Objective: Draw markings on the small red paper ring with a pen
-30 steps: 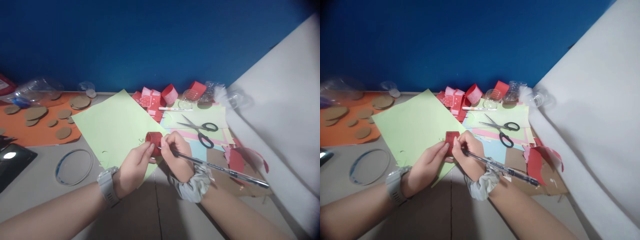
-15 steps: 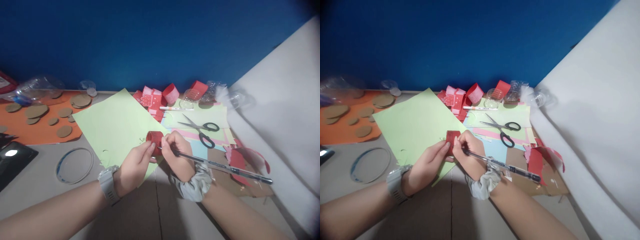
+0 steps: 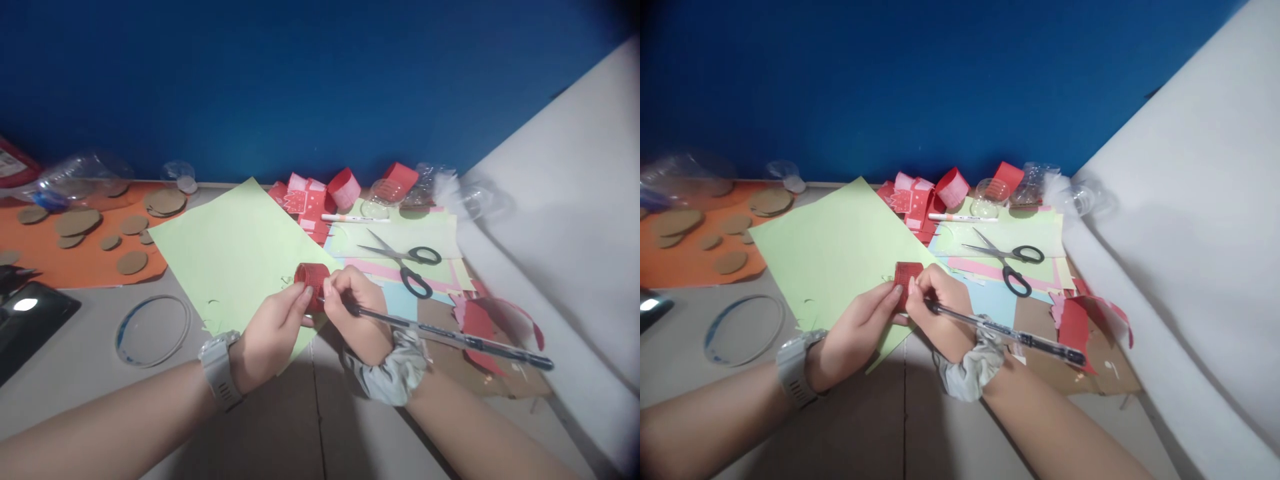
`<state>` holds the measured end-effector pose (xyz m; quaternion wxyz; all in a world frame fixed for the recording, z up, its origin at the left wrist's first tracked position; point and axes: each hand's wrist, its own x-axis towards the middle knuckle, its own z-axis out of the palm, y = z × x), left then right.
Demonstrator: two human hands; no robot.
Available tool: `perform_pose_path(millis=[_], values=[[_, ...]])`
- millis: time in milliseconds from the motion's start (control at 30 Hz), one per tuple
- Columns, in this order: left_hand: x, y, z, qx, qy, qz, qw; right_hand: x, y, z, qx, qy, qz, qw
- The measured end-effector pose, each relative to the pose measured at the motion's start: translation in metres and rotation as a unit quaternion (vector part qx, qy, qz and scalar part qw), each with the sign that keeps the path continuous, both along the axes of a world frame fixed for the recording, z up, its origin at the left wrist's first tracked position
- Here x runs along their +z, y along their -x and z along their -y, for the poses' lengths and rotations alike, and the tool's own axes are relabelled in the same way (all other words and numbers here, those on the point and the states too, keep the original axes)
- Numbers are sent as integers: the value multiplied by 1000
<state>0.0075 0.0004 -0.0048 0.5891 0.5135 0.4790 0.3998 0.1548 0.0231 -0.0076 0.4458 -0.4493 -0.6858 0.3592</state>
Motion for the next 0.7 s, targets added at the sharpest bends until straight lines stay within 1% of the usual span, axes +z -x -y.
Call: perform_pose_path(millis=[167,367,533,700], values=[[0,-1,0,11,7,-3,1000,-1,1,0,-20,3,-15,1000],[1,0,0,2,9,7,1000,-1,-1,0,11,1,13,1000],[2,-1,0,7,10,-2,1000,0,-1,0,-7,10,-3,1000],[4,-2,0,10,21,-18,1000,1,-1,0,13,-7,28,1000]])
